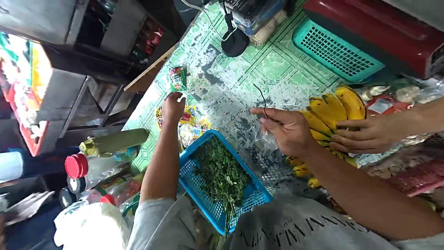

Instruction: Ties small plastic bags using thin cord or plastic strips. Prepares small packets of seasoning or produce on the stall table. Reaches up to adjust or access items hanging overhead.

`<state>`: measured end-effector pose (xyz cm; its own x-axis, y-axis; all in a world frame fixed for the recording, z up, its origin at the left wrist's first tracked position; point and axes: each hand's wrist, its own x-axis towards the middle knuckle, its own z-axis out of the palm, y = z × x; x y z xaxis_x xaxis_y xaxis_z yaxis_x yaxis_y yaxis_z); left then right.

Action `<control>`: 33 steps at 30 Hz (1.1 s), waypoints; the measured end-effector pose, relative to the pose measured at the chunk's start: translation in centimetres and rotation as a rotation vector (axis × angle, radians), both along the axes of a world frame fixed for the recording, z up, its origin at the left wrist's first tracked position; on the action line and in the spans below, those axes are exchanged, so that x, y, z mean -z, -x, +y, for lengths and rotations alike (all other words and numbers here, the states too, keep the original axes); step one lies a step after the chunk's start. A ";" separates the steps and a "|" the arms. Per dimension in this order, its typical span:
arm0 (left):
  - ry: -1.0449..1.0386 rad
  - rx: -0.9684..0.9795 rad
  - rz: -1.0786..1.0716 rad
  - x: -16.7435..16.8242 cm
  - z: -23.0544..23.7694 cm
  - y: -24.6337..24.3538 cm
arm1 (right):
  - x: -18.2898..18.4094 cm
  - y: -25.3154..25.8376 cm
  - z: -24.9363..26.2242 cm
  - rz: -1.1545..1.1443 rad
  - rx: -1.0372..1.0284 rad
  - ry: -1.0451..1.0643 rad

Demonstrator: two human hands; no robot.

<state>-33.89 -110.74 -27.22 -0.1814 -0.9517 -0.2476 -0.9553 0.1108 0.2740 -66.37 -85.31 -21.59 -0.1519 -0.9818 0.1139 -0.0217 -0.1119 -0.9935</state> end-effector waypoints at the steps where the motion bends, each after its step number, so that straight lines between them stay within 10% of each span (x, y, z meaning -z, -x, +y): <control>1: -0.034 -0.015 -0.074 1.0 -0.7 0.1 | 0.3 -0.3 -0.2 0.000 0.007 -0.005; 7: -0.069 -0.111 -0.266 4.7 -2.4 -0.5 | 1.2 -1.4 -1.8 0.015 -0.109 0.039; 15: 0.258 -0.144 0.403 -7.7 -0.9 -0.1 | -1.1 -2.7 -3.1 0.361 -0.166 -0.129; 20: 0.251 -0.005 0.379 -13.9 4.4 3.6 | -3.1 -4.6 -3.3 0.460 -0.383 -0.276; 33: 0.309 0.058 0.401 -16.3 16.1 11.5 | -4.6 -5.8 -2.3 0.354 -0.395 -0.433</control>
<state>-45.36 -94.68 -10.94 -0.2587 -0.9552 0.1438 -0.7717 0.2940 0.5639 -60.61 -87.63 -17.03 0.2012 -0.9242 -0.3245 -0.3930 0.2273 -0.8910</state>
